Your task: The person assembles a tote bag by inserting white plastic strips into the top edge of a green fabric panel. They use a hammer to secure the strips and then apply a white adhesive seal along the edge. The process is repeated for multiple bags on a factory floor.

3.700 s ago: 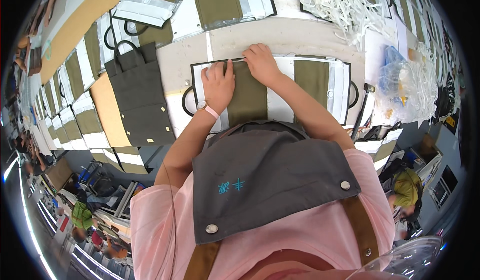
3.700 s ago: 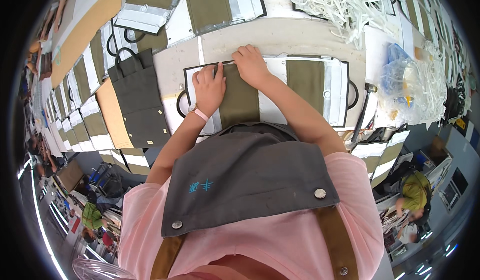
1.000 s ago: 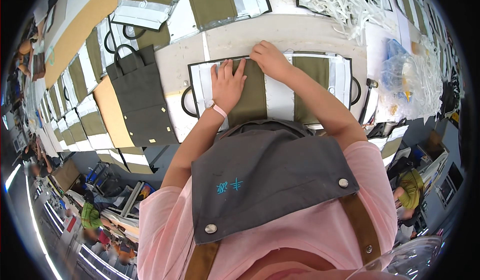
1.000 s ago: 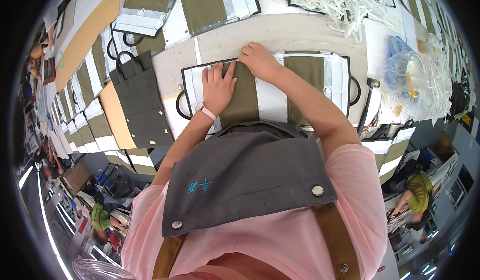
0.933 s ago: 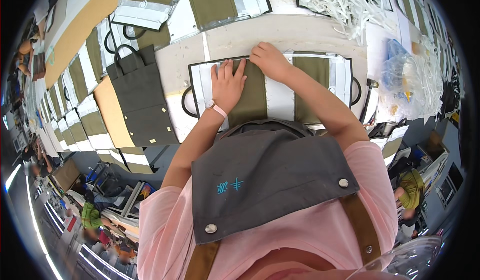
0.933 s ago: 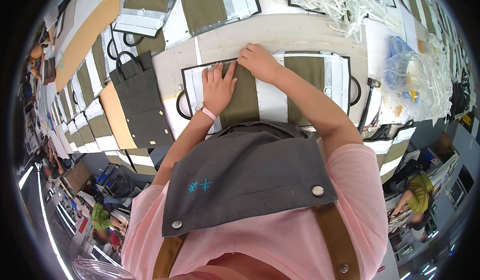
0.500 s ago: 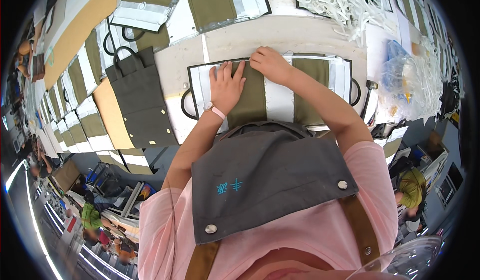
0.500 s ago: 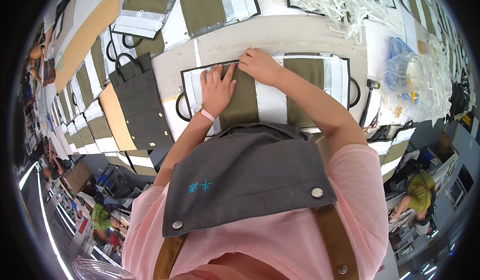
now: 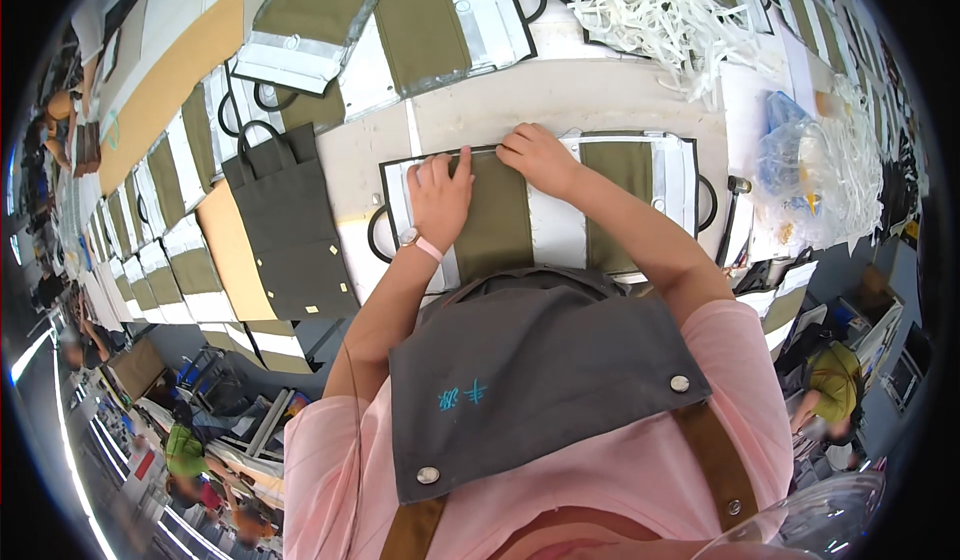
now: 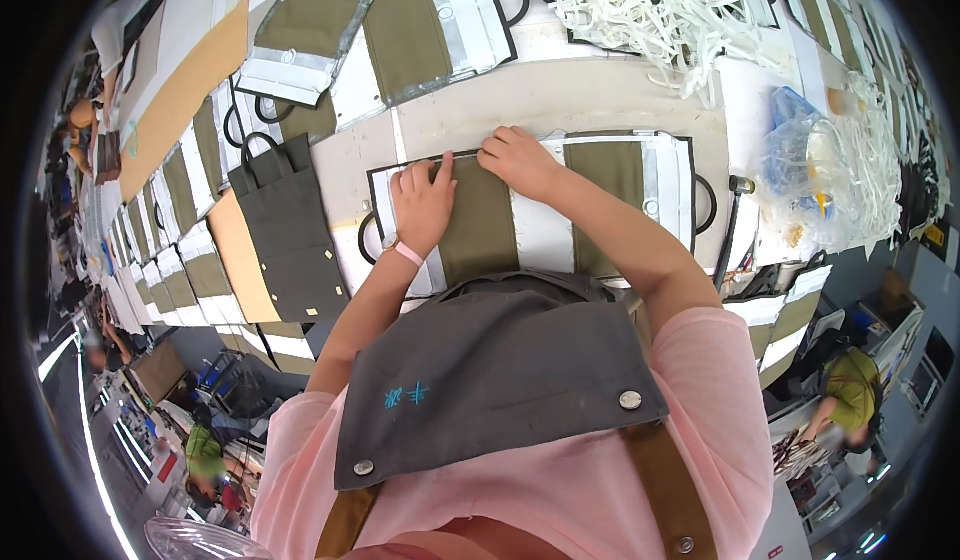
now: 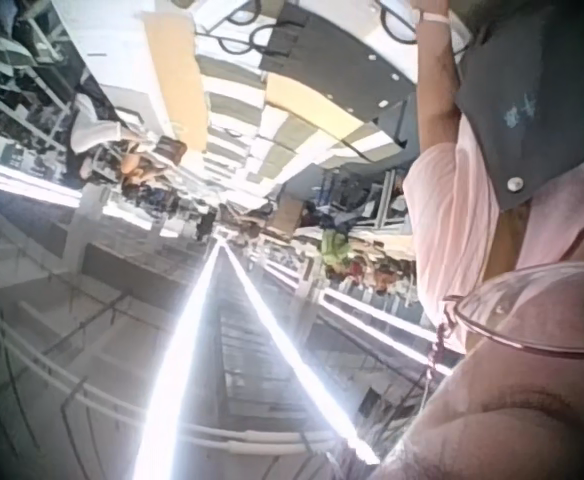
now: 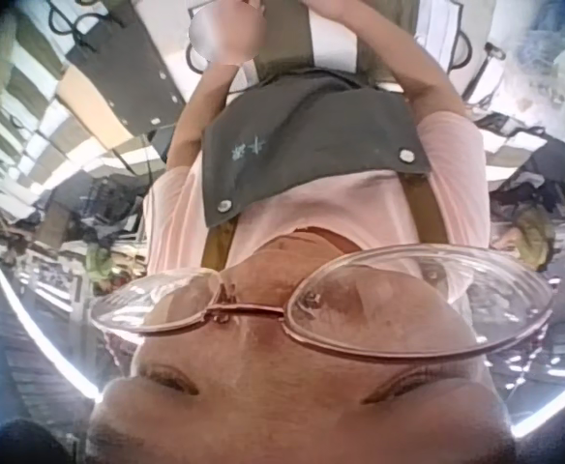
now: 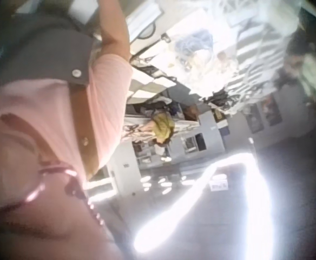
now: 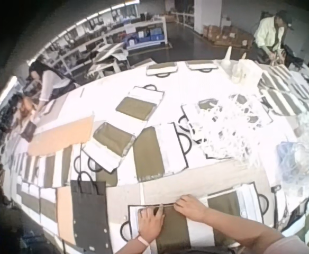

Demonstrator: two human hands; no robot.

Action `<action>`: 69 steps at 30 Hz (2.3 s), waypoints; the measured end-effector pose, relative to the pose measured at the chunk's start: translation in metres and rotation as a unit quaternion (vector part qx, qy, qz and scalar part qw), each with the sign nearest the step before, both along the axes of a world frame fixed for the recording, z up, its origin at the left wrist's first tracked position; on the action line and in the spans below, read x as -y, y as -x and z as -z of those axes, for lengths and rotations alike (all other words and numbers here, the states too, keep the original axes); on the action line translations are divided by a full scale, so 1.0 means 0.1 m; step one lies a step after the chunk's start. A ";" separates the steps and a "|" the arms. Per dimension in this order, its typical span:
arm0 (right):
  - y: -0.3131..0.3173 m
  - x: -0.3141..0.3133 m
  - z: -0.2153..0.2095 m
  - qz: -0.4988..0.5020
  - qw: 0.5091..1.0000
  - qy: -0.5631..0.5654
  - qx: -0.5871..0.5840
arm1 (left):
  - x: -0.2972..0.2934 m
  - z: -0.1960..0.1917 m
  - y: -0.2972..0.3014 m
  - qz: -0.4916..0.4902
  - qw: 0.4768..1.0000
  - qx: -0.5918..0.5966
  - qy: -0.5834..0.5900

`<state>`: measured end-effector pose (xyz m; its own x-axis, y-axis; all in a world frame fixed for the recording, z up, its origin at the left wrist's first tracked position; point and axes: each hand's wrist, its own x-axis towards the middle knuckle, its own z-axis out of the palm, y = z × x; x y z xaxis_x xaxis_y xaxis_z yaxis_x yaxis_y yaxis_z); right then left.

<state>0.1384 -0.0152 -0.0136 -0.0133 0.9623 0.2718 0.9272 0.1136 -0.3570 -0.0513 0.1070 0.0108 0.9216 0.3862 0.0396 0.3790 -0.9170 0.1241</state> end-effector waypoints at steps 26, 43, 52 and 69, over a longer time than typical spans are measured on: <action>0.06 0.05 0.08 0.131 0.984 -0.036 -0.117 | 0.34 -0.01 -0.24 0.037 0.999 0.015 0.017; 0.02 0.22 -0.03 0.052 0.993 -0.075 -0.080 | 0.26 0.03 -0.19 0.047 0.998 0.038 0.032; 0.11 0.25 0.05 0.099 0.993 -0.044 -0.056 | 0.29 -0.07 -0.25 -0.007 0.997 0.024 0.074; -0.25 0.44 -0.04 0.170 0.981 0.043 -0.089 | 0.21 0.16 -0.45 0.113 0.987 0.062 0.098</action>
<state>0.1632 -0.0595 -0.0098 0.3524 0.9222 0.1593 0.8289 -0.2286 -0.5105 -0.0067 0.0856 -0.0054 0.9777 0.1831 0.1029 0.1384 -0.9302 0.3399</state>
